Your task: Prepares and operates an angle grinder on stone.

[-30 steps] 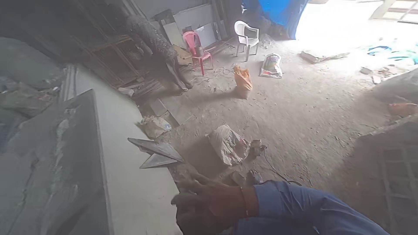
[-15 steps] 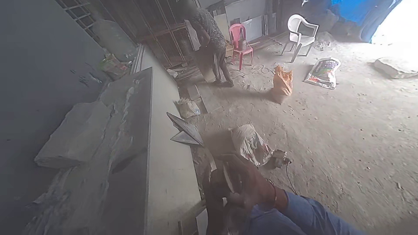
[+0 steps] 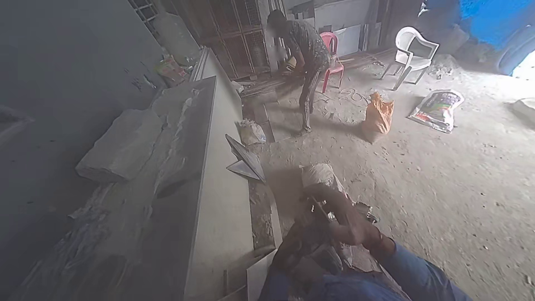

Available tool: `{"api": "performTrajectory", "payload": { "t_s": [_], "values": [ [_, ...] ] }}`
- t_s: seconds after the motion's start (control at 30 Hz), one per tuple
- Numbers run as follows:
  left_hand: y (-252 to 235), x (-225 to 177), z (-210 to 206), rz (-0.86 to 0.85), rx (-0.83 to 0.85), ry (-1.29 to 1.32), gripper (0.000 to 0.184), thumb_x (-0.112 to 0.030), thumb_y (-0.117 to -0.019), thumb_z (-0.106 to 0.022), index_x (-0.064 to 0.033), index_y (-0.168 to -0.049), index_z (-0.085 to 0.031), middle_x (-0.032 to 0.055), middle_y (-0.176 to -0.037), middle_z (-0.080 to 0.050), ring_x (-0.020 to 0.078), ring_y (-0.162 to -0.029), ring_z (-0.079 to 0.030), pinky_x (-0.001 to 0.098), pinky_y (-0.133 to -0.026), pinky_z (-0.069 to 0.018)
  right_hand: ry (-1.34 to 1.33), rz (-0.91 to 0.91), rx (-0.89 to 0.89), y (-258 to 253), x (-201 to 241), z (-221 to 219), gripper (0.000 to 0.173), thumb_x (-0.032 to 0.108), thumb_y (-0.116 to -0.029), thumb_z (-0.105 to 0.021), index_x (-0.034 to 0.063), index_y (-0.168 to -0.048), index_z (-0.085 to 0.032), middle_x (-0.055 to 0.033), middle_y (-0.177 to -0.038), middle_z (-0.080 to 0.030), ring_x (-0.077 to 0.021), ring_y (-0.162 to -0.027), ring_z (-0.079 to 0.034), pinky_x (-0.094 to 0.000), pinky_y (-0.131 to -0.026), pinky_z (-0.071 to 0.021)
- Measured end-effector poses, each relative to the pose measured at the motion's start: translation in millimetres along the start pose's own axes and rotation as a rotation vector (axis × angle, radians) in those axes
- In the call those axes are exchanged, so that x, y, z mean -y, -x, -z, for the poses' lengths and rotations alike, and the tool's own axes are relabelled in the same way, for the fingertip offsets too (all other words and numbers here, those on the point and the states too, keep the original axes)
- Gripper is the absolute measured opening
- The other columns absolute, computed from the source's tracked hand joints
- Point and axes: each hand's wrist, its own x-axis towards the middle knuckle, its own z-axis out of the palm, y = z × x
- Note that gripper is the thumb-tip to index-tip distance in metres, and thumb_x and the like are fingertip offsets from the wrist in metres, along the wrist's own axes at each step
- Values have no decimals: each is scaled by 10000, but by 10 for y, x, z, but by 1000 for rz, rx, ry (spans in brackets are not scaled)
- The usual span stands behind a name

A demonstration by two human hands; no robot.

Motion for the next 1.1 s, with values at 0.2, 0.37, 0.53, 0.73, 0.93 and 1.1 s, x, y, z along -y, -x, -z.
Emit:
{"api": "performTrajectory", "payload": {
  "t_s": [0.2, 0.37, 0.53, 0.73, 0.93, 1.1],
  "values": [
    [-172, 280, -61, 22, -335, 185, 341, -468, -844, -727, -180, -1014, -796, 56, -968, -780, 157, -907, -751, 359, -827, -619, 249, 135, 24, -43, -195, 173, 713, 502, -886, -635, 10, -1387, -513, -132, -1289, -642, -189, -1082, -662, -363, -858, -597],
    [-83, 344, -145, -21, -355, 160, 360, -490, -866, -697, -182, -1025, -796, 56, -945, -779, 156, -876, -752, 359, -793, -625, 67, 30, 171, -17, -176, 346, 900, 746, -961, -441, 0, -1464, -467, -183, -1466, -541, -273, -1274, -600, -445, -1034, -550],
    [-41, 320, -71, -2, -314, 222, 363, -501, -848, -695, -178, -980, -799, 59, -906, -775, 153, -838, -751, 350, -757, -625, 53, -240, 410, -97, -52, 362, 842, 632, -999, -512, 122, -1617, -253, -122, -1325, -647, -189, -1098, -681, -400, -913, -588],
    [32, 222, -121, -48, -314, 213, 321, -464, -866, -701, -190, -995, -806, 27, -936, -781, 118, -874, -748, 320, -789, -622, 111, 63, 507, -222, 49, 332, 1028, 316, -725, -911, 61, -1553, -359, -165, -1583, -388, -283, -1396, -478, -433, -1081, -522],
    [176, 207, -1, -52, -338, 215, 335, -459, -854, -722, -172, -1011, -793, 69, -938, -773, 173, -863, -750, 367, -786, -623, 44, -75, 476, -238, -8, 162, 967, 586, -888, -720, 15, -1568, -336, -160, -1496, -516, -253, -1309, -579, -406, -991, -580],
    [295, 193, 38, -34, -418, 262, 367, -484, -816, -747, -171, -1004, -788, 84, -933, -771, 196, -851, -752, 392, -758, -629, 31, -6, 510, -301, 7, 47, 894, 206, -777, -871, 43, -1524, -407, -147, -1537, -456, -271, -1336, -549, -433, -1044, -564]
  ]
}}
